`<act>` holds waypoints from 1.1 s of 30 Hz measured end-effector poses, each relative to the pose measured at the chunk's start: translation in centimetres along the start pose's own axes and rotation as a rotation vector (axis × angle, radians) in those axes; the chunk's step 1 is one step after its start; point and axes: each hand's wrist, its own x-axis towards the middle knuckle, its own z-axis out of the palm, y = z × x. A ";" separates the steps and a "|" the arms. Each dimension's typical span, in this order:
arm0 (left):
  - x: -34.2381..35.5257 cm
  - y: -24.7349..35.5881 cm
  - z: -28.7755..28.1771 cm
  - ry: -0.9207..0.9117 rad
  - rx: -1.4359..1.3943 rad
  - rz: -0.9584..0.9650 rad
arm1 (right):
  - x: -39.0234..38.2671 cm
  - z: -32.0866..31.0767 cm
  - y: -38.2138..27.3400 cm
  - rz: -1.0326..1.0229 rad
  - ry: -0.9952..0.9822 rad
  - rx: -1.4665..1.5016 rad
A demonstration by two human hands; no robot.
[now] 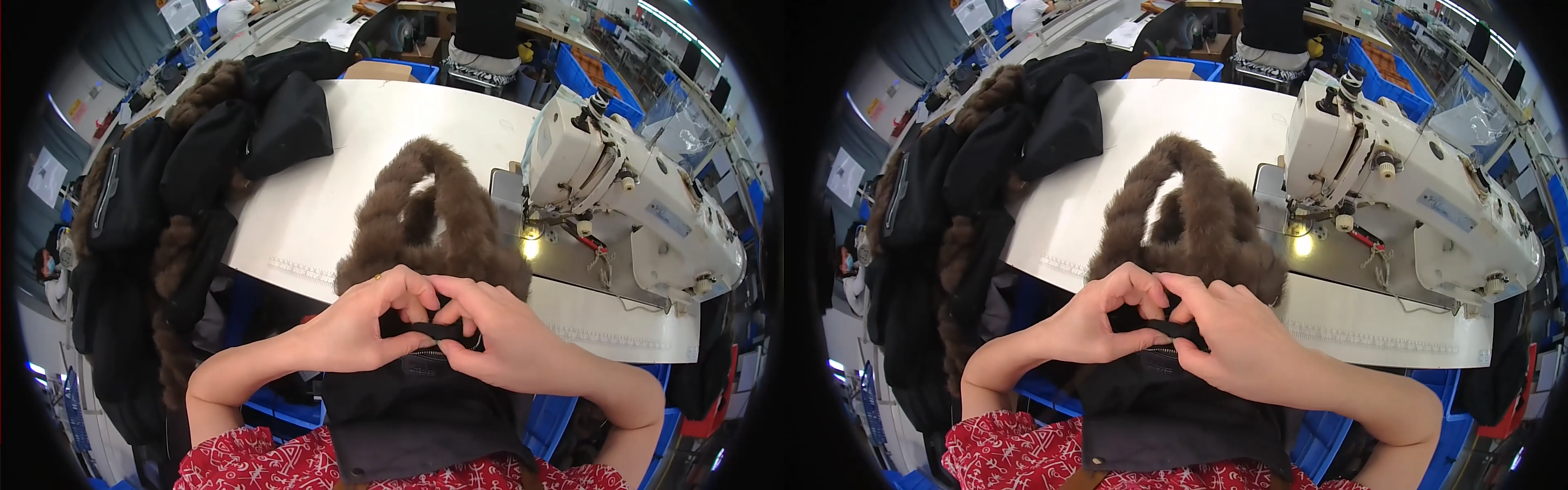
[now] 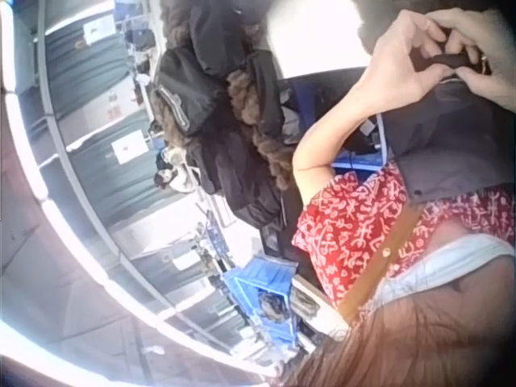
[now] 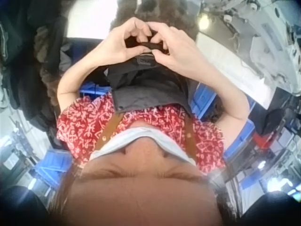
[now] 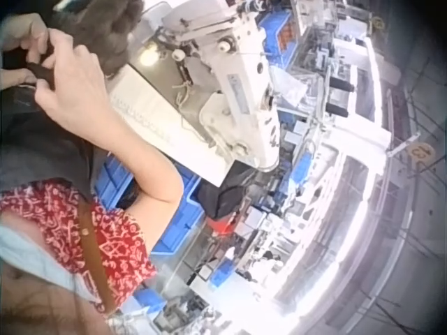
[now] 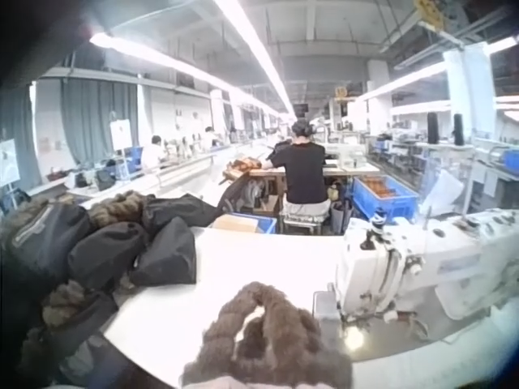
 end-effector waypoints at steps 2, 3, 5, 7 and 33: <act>0.1 -0.2 0.3 -0.019 0.059 0.062 | 0.4 -0.3 0.0 -0.087 -0.063 -0.296; 0.0 -0.1 0.4 -0.033 0.038 0.085 | 0.7 -0.5 -0.2 -0.083 -0.063 -0.292; 0.2 -0.3 0.7 -0.015 0.095 0.172 | 1.2 -1.3 -1.1 -0.028 -0.153 -0.374; 0.3 -0.4 1.0 0.004 0.152 0.259 | 2.1 -1.8 -1.8 0.041 -0.205 -0.402; -1.2 -2.0 -0.5 0.199 0.979 0.538 | 0.3 -0.1 3.2 0.079 0.169 0.425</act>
